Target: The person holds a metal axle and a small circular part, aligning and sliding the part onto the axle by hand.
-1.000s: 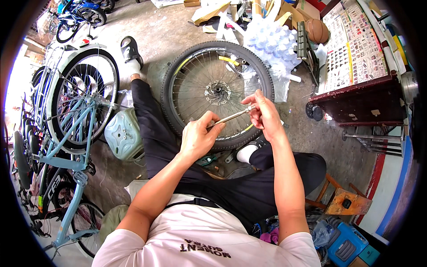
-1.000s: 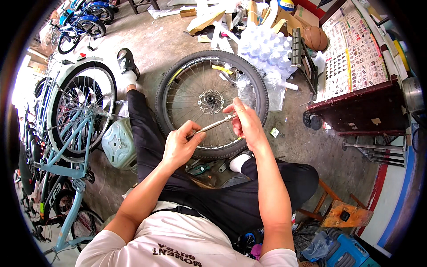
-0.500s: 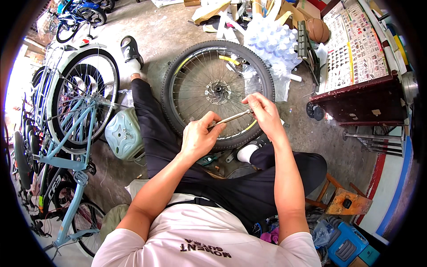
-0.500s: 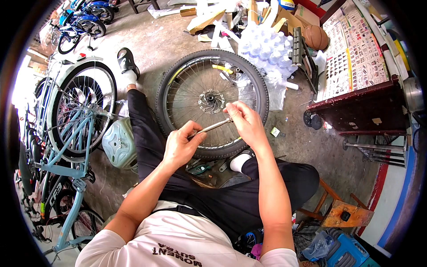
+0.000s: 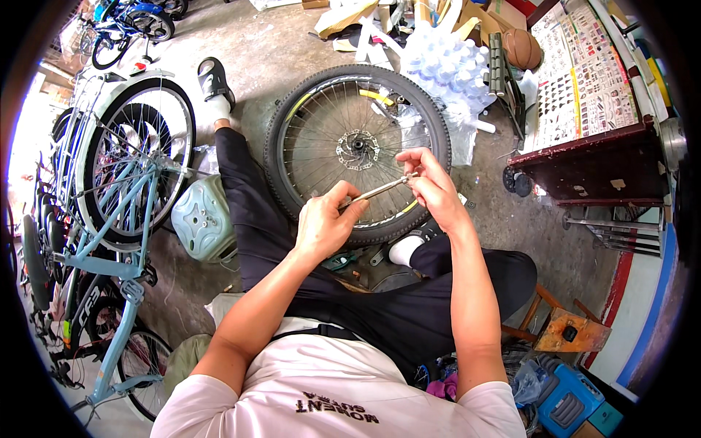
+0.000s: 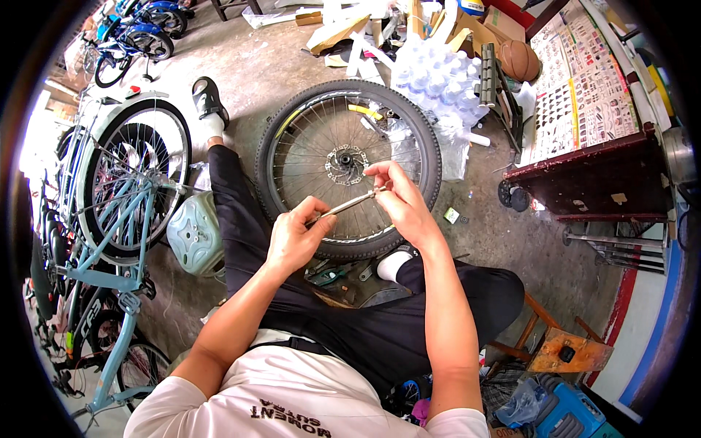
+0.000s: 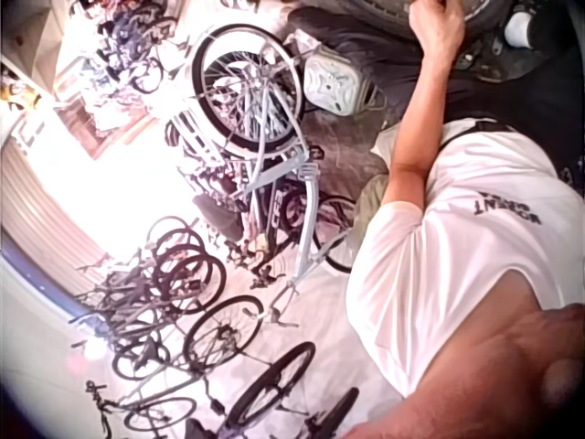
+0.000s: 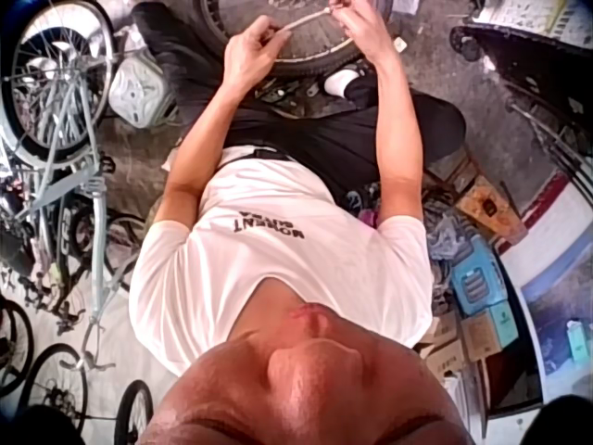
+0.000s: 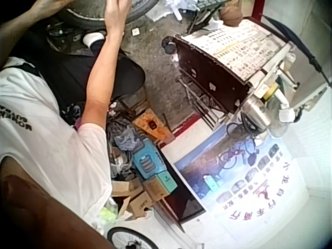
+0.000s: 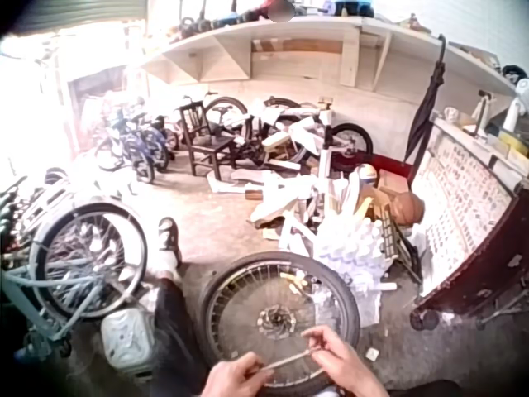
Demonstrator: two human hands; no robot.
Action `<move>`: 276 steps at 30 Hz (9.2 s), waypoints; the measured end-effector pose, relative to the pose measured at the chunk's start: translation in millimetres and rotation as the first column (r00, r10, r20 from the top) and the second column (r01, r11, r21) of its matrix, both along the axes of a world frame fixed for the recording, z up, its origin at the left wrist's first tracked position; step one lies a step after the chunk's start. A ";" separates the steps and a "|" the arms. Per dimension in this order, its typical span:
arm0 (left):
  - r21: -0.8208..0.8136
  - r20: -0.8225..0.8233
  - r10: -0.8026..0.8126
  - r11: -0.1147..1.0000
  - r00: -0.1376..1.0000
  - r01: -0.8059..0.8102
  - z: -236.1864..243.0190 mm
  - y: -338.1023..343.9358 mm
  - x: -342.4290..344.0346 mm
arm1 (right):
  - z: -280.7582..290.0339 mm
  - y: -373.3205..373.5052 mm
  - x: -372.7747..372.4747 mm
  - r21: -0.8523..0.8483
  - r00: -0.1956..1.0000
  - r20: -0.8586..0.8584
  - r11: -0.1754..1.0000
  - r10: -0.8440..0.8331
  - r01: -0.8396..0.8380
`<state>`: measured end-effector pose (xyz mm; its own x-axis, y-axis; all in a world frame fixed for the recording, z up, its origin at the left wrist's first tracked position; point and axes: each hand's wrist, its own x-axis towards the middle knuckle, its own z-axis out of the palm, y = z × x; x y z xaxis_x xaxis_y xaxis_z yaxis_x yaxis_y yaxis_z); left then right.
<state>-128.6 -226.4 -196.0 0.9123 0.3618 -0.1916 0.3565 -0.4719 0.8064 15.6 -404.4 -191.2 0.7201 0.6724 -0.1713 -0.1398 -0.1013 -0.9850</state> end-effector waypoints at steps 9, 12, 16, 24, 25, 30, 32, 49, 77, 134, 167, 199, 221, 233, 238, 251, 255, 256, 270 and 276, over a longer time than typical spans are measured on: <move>0.014 0.031 0.013 1.000 0.999 -0.013 -1.6 -0.1 -0.7 | -8.7 0.7 1.5 -0.068 0.997 0.076 0.998 0.002 0.003; 0.019 0.058 0.021 1.000 0.998 -0.022 -3.7 -0.6 -0.4 | -9.6 2.0 1.2 -0.005 0.989 0.117 0.996 -0.093 0.094; 0.018 0.029 0.026 0.999 0.999 -0.026 -2.7 0.1 -0.3 | -15.2 2.0 4.1 -0.150 0.996 0.070 0.986 -0.059 0.069; 0.005 0.003 0.015 1.000 1.000 -0.015 0.2 0.7 0.0 | -3.3 1.2 2.6 -0.102 0.994 0.082 0.991 -0.075 0.084; 0.004 0.021 0.018 1.000 1.000 -0.018 -0.2 0.5 -0.1 | -8.5 0.2 4.4 -0.152 0.993 0.101 0.985 -0.064 0.079; -0.003 0.019 0.035 0.999 0.999 -0.035 -2.3 2.1 0.1 | -5.2 0.4 1.7 -0.131 0.986 0.166 0.990 -0.020 0.042; -0.017 -0.014 0.049 0.999 0.999 -0.049 -1.4 3.8 0.6 | -4.8 -0.5 0.3 -0.082 0.992 0.121 0.996 -0.017 0.027; -0.009 -0.026 0.016 1.000 1.000 -0.016 0.2 3.3 0.7 | -5.3 4.8 2.6 -0.082 0.992 0.105 0.994 -0.065 0.073; -0.042 0.033 0.021 0.999 0.999 -0.020 -7.9 5.0 -1.3 | -8.2 4.3 -1.0 -0.073 0.969 0.245 0.996 -0.028 0.047; -0.152 -0.022 0.035 0.988 0.999 -0.038 -10.6 7.6 -1.8 | -14.3 4.0 -1.2 0.033 0.991 0.104 0.996 -0.083 0.080; -0.127 -0.027 0.021 0.992 0.999 -0.024 -5.0 5.3 0.4 | -11.4 0.4 3.7 -0.394 0.966 0.219 0.893 -0.137 0.216; -0.097 -0.009 0.027 0.995 1.000 -0.027 -9.6 4.6 -1.6 | -3.2 -0.9 4.8 -0.370 0.991 -0.012 0.922 -0.132 0.118; -0.111 -0.043 0.020 0.994 0.999 -0.024 -8.4 5.0 -0.7 | 1.6 -4.6 7.9 -0.308 0.984 -0.033 0.938 -0.177 0.159; -0.088 -0.050 0.006 0.996 0.999 -0.011 -10.4 6.0 -1.9 | 6.7 -8.4 4.9 -0.172 0.998 0.055 0.985 0.037 -0.027; -0.111 -0.013 0.002 0.994 1.000 -0.004 -14.6 4.8 -1.7 | -7.6 -10.9 9.4 -0.224 0.996 0.084 0.974 -0.003 0.022; -0.058 -0.039 -0.012 0.998 0.999 0.009 -10.5 4.0 -1.3 | -6.8 -8.3 11.3 -0.465 1.000 0.022 0.885 0.018 -0.006; -0.059 -0.032 -0.005 0.998 0.999 0.003 -12.6 4.4 -2.4 | -14.7 -12.3 6.9 -0.168 0.993 0.112 0.986 0.019 0.001; -0.061 -0.036 -0.001 0.998 0.999 -0.001 -12.2 4.7 -2.7 | -1.1 -10.7 5.3 -0.183 0.997 0.072 0.983 0.024 -0.011; -0.094 -0.036 -0.004 0.996 0.999 0.001 -10.1 4.4 -1.4 | 10.0 -6.5 11.2 -0.284 0.991 -0.071 0.955 -0.111 0.087; -0.080 -0.034 -0.009 0.997 0.999 0.006 -12.3 4.4 -1.4 | 0.2 -7.6 10.7 -0.381 0.996 -0.084 0.924 0.009 -0.041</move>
<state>-130.0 -222.0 -208.3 0.9074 0.3374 -0.2505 0.3810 -0.4093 0.8290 26.3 -412.0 -191.0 0.6774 0.5623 -0.4743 -0.2083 -0.4718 -0.8568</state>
